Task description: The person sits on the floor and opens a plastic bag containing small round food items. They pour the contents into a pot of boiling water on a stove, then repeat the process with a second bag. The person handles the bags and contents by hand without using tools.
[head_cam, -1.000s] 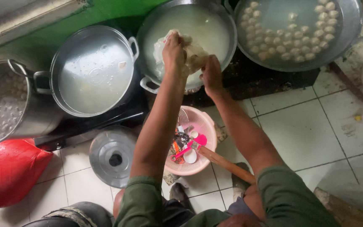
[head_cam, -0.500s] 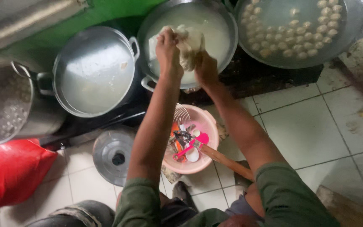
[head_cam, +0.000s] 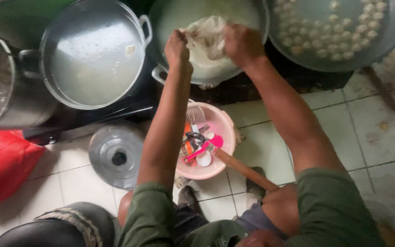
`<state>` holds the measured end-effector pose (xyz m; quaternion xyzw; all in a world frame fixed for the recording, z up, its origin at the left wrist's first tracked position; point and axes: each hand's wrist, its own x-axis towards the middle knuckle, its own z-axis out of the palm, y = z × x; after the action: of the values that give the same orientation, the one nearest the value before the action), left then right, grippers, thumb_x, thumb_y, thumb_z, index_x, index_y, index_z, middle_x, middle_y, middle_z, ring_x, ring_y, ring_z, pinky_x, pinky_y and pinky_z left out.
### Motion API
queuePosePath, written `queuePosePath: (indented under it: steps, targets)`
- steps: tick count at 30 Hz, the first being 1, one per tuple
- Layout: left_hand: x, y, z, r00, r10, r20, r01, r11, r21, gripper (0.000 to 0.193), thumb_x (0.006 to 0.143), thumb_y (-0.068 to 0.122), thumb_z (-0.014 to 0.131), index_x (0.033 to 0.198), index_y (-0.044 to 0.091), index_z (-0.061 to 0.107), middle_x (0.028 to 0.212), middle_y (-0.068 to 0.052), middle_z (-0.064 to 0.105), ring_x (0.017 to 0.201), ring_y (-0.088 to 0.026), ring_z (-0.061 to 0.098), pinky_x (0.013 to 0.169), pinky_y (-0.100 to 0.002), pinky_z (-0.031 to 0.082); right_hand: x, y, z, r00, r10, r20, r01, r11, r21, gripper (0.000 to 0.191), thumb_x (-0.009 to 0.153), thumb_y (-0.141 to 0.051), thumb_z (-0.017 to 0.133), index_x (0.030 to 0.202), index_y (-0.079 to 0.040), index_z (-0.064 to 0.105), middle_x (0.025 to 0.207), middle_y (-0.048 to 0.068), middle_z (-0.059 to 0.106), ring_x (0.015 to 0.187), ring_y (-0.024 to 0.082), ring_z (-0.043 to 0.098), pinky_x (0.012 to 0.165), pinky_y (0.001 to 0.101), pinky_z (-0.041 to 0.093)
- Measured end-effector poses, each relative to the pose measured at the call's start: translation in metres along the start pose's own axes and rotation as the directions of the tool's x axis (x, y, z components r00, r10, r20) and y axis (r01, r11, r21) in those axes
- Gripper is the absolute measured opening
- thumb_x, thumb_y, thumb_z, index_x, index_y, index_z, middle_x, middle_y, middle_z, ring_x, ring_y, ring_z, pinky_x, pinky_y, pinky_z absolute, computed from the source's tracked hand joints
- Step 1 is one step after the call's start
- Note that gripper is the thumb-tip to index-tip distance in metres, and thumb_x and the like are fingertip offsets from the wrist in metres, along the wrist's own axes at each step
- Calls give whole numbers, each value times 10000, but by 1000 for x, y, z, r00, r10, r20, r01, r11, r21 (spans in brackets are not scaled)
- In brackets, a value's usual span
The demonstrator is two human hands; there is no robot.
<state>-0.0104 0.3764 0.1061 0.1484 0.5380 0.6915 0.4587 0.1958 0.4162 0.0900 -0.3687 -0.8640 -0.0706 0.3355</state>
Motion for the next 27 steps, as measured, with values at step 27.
queuePosePath:
  steps: [27]
  targets:
    - [-29, -2, -18, 557, 618, 555, -785, 173, 595, 517, 848, 371, 791, 1225, 58, 626, 1097, -110, 649, 1030, -340, 585, 883, -466, 457, 35, -6, -33, 994, -113, -8, 114, 992, 47, 242, 1131, -176, 588, 990, 0, 677, 800, 199, 684, 672, 355, 682, 594, 449, 542]
